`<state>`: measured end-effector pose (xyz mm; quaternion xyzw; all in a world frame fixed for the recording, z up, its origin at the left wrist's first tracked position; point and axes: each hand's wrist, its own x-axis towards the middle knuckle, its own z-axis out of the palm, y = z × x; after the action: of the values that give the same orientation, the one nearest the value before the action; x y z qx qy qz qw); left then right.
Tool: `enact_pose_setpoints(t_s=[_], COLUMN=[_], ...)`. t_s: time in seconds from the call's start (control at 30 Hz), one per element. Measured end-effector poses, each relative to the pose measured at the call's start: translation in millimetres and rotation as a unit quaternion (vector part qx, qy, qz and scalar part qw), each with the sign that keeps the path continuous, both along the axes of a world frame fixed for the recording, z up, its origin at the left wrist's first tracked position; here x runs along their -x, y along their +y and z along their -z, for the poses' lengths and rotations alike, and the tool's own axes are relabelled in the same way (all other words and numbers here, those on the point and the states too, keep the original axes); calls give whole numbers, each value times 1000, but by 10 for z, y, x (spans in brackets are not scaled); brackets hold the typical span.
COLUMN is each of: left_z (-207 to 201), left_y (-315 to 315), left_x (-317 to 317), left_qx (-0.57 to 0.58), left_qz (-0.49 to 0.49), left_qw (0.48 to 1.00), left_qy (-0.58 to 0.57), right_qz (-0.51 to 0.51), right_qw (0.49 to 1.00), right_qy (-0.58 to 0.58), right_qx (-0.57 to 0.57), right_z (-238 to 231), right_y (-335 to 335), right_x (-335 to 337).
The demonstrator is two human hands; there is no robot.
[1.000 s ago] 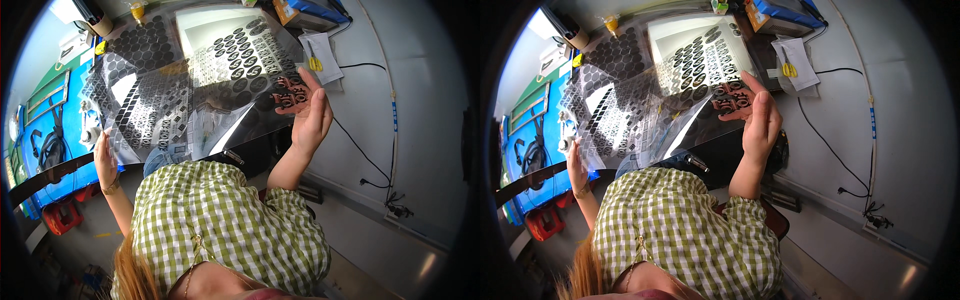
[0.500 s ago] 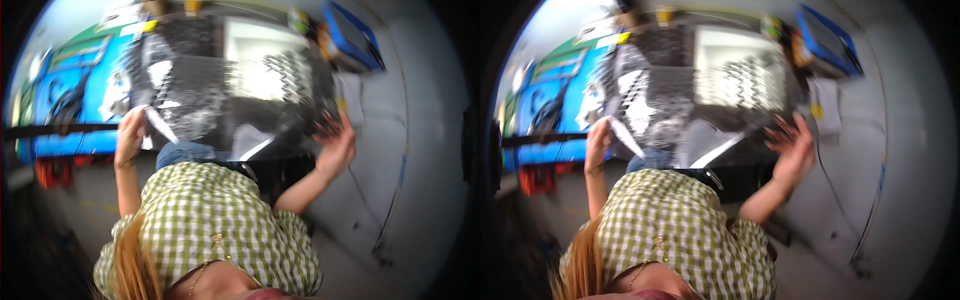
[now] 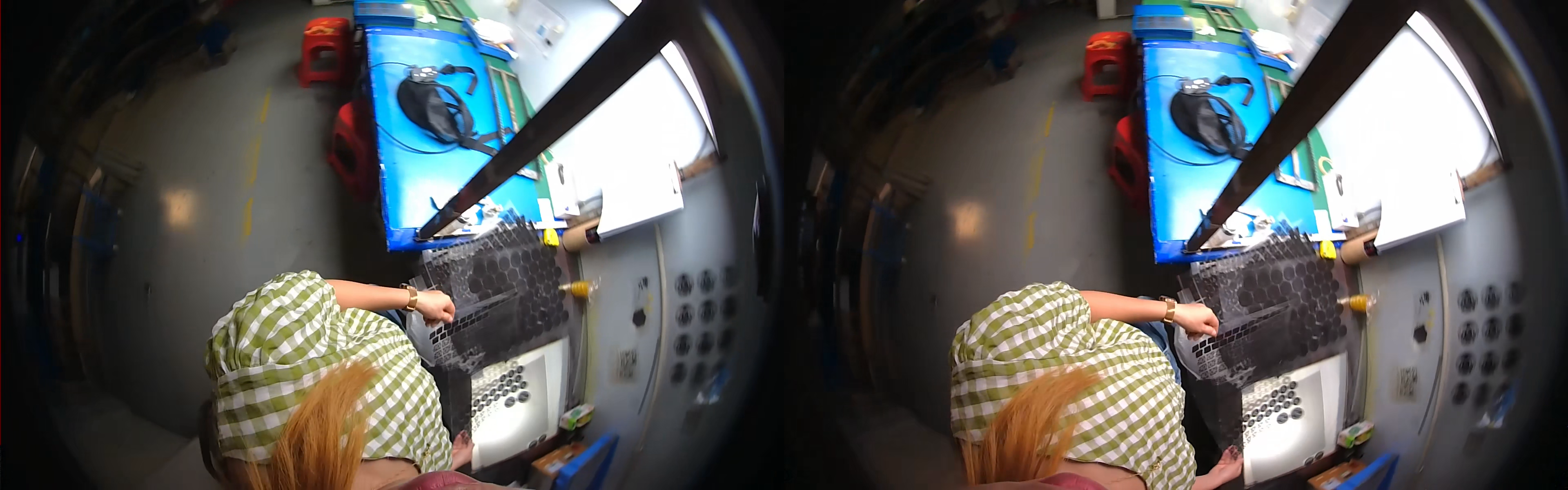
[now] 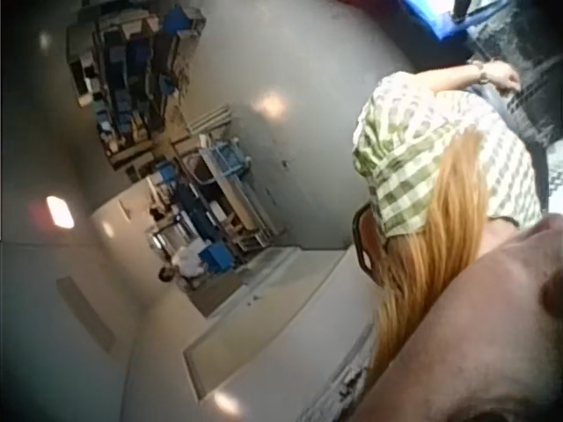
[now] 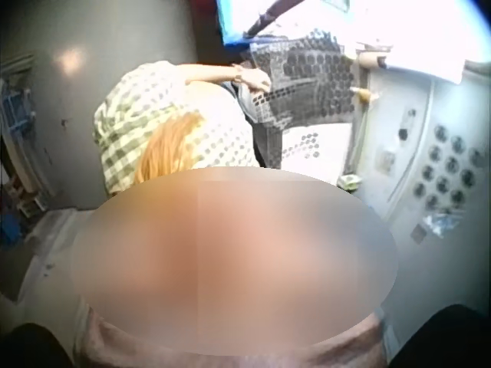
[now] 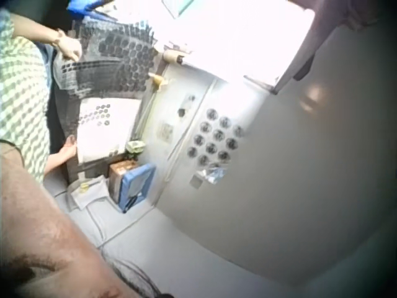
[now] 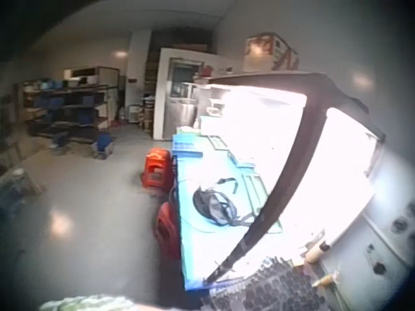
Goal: The recorder is inspecting and comparing circular metal components on a light table using transparent master sheets.
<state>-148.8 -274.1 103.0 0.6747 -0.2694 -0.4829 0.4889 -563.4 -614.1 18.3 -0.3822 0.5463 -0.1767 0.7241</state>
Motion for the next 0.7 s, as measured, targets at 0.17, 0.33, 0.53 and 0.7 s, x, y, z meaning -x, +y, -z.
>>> enact_pose_setpoints(t_s=[0.17,0.33,0.53,0.7], left_z=[278,-2,274,647], left_y=[97,217,-130,-379], left_x=[193,261,352,357], left_qx=[-12,-70,-15,-23], left_qz=[-5,-49,3,126], left_qw=[1000,994,997,990], left_qy=[-21,70,81,66], right_qz=[-143,-15,65,242], right_qw=[988,998,995,962], right_qy=[-36,-57,-52,-119], right_qx=[-43,-6,45,42], right_z=[1054,-71,-94,206], right_y=[-798,358,802,1286], right_x=[128,-784,-435,103])
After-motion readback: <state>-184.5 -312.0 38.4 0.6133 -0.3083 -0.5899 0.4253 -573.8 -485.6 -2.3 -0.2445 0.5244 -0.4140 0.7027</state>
